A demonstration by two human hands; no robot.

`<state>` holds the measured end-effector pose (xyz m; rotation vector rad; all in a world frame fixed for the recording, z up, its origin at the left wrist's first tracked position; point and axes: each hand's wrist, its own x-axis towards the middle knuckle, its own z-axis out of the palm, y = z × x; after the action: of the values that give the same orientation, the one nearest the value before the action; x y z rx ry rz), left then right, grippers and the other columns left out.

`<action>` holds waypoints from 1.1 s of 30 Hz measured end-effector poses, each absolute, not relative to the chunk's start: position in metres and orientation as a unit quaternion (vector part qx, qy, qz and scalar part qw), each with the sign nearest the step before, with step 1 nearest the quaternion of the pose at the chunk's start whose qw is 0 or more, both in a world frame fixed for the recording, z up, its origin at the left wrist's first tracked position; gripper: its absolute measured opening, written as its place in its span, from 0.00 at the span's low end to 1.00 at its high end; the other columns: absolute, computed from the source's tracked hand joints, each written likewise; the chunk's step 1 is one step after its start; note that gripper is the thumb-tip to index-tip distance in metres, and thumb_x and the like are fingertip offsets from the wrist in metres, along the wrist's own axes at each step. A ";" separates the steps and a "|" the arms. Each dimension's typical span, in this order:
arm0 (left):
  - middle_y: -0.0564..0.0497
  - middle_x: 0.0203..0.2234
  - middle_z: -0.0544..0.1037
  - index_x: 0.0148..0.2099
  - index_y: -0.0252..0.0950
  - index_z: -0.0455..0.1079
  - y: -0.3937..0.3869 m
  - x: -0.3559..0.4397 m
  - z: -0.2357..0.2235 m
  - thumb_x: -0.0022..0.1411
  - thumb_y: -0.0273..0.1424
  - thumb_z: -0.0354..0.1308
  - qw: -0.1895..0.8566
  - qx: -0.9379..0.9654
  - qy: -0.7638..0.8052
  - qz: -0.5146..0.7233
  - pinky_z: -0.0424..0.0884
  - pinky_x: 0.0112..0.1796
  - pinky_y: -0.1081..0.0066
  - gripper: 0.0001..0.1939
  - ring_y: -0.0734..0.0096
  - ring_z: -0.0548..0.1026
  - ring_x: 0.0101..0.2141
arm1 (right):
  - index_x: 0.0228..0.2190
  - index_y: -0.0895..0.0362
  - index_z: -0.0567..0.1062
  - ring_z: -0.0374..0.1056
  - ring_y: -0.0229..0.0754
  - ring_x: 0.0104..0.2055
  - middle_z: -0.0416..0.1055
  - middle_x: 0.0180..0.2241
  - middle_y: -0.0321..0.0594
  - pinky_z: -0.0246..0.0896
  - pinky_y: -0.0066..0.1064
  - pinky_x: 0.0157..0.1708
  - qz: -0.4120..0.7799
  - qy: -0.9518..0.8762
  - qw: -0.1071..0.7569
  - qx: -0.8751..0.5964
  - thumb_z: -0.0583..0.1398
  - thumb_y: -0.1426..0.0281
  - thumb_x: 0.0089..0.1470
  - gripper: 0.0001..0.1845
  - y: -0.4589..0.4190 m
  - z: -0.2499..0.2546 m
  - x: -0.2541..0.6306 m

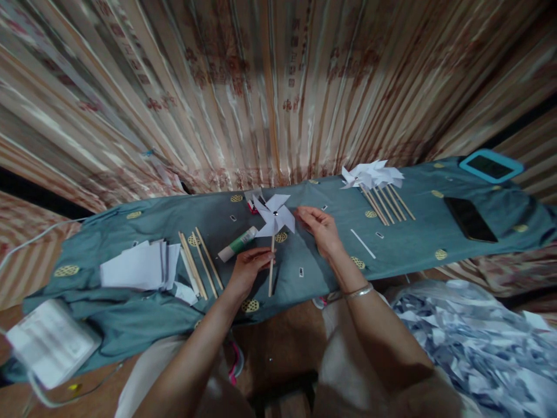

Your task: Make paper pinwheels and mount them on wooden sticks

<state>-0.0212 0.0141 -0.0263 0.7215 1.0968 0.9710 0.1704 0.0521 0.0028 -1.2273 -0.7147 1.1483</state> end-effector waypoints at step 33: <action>0.49 0.24 0.81 0.31 0.34 0.81 0.013 -0.017 -0.030 0.36 0.38 0.75 0.656 0.347 0.497 0.450 0.71 0.33 0.70 0.18 0.71 0.75 0.26 | 0.21 0.55 0.79 0.66 0.34 0.22 0.74 0.21 0.33 0.59 0.28 0.24 0.604 -0.298 0.552 -0.492 0.75 0.55 0.24 0.22 0.041 0.003 0.147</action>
<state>-0.0173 0.0130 -0.0297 0.7868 1.1262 1.0201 0.1473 0.0414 0.0025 -1.1632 -0.7044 1.4278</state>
